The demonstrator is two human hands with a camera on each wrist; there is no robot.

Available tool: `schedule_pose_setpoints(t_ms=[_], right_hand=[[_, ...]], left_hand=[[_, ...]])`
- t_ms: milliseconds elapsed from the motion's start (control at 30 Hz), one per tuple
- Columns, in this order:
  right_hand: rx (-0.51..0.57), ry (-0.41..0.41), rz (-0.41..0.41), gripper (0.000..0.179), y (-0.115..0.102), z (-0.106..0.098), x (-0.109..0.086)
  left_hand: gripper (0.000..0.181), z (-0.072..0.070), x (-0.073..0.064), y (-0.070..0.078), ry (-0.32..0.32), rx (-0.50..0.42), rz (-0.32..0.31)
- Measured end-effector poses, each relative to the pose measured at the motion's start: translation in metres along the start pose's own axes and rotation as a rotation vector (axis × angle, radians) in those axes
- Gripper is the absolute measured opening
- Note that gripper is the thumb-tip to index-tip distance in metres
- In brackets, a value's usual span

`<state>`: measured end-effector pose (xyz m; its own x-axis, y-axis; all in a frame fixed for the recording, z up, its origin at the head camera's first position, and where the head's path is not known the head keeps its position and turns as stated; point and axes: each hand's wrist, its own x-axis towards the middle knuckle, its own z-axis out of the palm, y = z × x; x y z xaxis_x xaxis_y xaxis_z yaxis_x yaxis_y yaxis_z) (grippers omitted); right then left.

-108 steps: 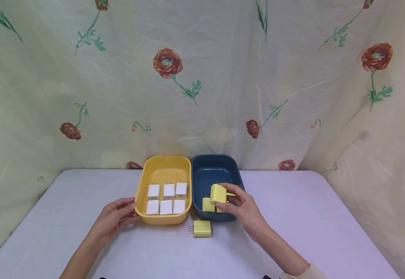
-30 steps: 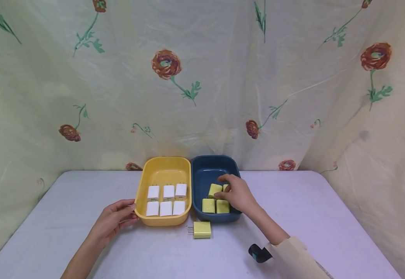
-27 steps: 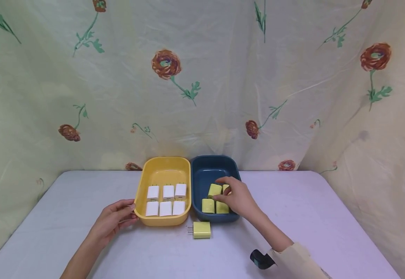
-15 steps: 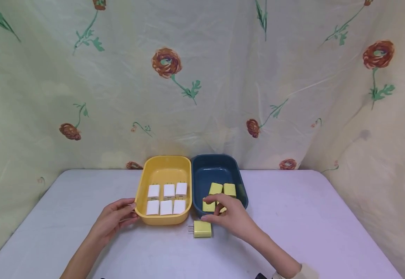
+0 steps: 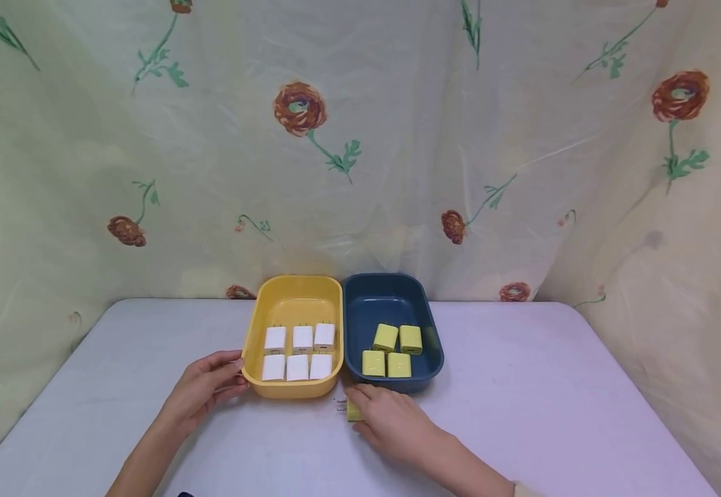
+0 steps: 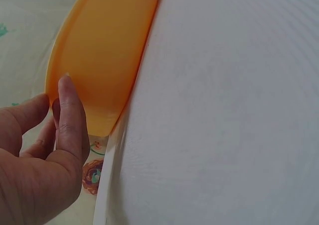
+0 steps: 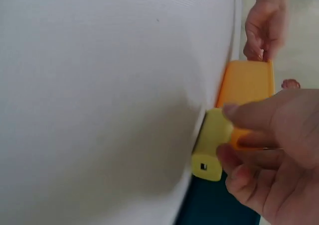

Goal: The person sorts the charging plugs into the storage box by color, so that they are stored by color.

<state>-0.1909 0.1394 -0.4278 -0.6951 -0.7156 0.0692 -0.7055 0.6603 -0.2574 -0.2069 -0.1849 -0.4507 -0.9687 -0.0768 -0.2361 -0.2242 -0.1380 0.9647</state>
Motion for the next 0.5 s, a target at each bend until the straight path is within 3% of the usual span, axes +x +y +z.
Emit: schedule_pose_setpoints(t_ms=[300,500], right_hand=[[-0.063,0.056,0.079,0.05,-0.007,0.006,0.001],[0.014,0.065,0.116,0.048,-0.014,-0.009,-0.003]], left_hand=[[0.034,0.001,0.001,-0.001,0.011,0.004,-0.004],[0.034,0.001,0.0,0.0,0.016,0.007,-0.008]])
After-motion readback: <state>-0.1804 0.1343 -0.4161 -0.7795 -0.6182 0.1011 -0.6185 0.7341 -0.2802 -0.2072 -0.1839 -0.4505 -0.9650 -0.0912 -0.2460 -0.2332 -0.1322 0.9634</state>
